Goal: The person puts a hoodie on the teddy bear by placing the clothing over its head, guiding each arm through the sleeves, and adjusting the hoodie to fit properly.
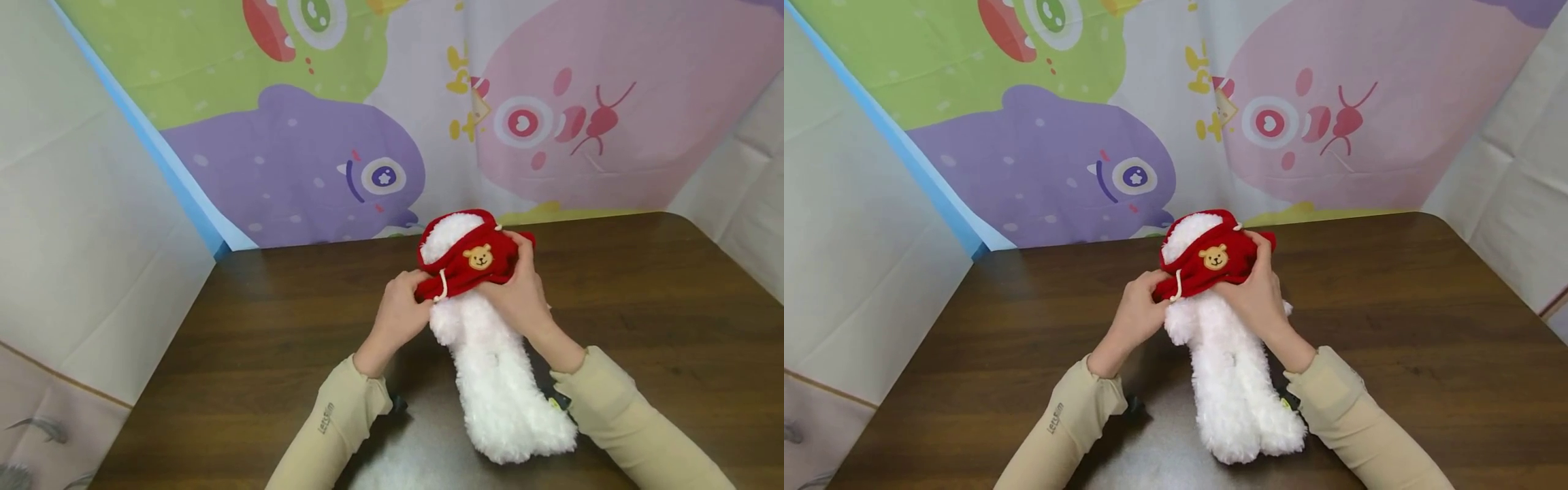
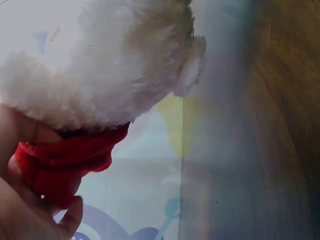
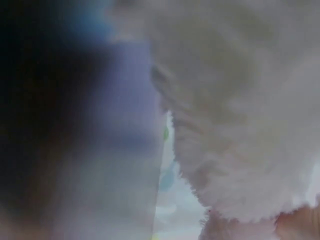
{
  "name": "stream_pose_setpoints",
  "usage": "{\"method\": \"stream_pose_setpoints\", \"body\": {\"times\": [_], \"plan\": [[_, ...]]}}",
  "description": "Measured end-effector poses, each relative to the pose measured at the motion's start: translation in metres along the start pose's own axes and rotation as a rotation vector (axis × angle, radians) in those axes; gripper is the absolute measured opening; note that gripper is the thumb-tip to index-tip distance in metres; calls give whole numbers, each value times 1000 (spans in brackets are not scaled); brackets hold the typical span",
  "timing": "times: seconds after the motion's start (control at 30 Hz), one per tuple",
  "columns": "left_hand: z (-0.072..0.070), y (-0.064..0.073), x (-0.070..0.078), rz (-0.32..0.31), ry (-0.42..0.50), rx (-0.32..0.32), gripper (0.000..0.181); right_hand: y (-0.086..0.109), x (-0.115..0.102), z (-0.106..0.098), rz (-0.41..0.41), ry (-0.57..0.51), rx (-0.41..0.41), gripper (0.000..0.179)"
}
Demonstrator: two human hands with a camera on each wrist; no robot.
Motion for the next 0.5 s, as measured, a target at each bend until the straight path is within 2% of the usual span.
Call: {"method": "stream_pose_setpoints", "body": {"times": [0.07, 0.13, 0.23, 0.3, 0.37, 0.5], "plan": [[4, -1, 2, 18, 10, -59, 19, -2, 1, -4, 3, 15, 8, 82], [7, -1, 3, 7, 55, -112, 24, -3, 2, -7, 12, 33, 19, 83], [11, 1, 2, -63, 215, -193, 32, -4, 2, -9, 9, 48, 23, 83], [14, 2, -1, -121, 306, -224, 37, -4, 1, -8, -14, 50, 10, 83], [16, 2, -4, -160, 326, -220, 44, -4, -2, -6, -52, 46, -16, 82], [17, 1, -10, -187, 220, -150, 59, -5, -5, -1, -118, 41, -99, 82]]}}
Point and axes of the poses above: each hand's wrist, its own y-axis away from the middle knuckle, its own z-axis out of the palm, x = y × z, the point moved 6 cm from there along -y, towards the middle knuckle, and after that the axes turned 6 degrees about -z, right-handed, at the moved point
